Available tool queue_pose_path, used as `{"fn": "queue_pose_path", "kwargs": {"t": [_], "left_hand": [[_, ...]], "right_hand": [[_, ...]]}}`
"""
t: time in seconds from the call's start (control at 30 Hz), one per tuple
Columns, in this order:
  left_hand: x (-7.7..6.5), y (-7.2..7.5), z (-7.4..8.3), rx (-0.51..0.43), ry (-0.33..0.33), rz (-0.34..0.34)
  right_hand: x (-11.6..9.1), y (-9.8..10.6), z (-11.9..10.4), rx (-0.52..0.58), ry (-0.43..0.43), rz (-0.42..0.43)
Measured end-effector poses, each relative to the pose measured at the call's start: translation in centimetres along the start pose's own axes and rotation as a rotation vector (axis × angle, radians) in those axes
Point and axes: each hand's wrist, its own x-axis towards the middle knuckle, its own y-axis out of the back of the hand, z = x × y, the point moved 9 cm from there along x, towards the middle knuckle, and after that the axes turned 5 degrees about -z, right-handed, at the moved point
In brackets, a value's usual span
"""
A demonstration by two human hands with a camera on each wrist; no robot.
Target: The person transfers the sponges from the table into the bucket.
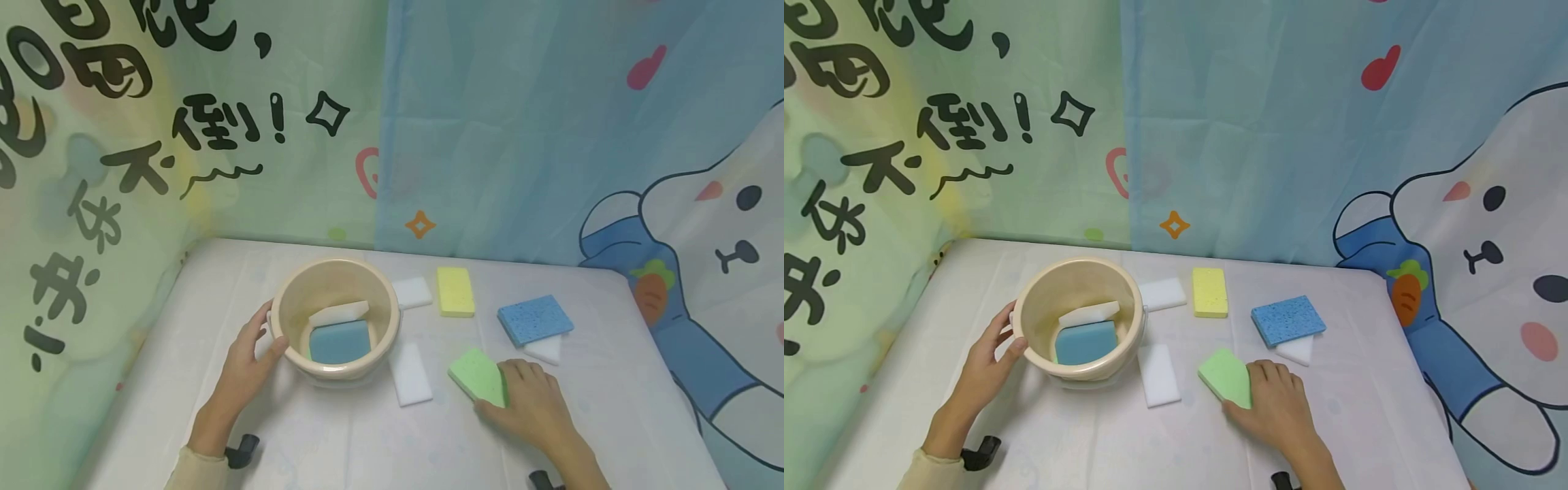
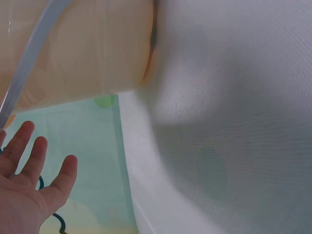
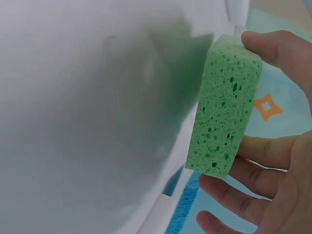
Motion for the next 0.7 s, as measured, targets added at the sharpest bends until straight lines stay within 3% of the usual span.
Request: {"fn": "queue_pose_path", "kwargs": {"t": [0.7], "left_hand": [[0.0, 0.0, 0.0, 0.011, 0.019, -0.005]], "right_hand": [[2.4, 6.8, -4.0, 0.081, 0.203, 0.201]]}}
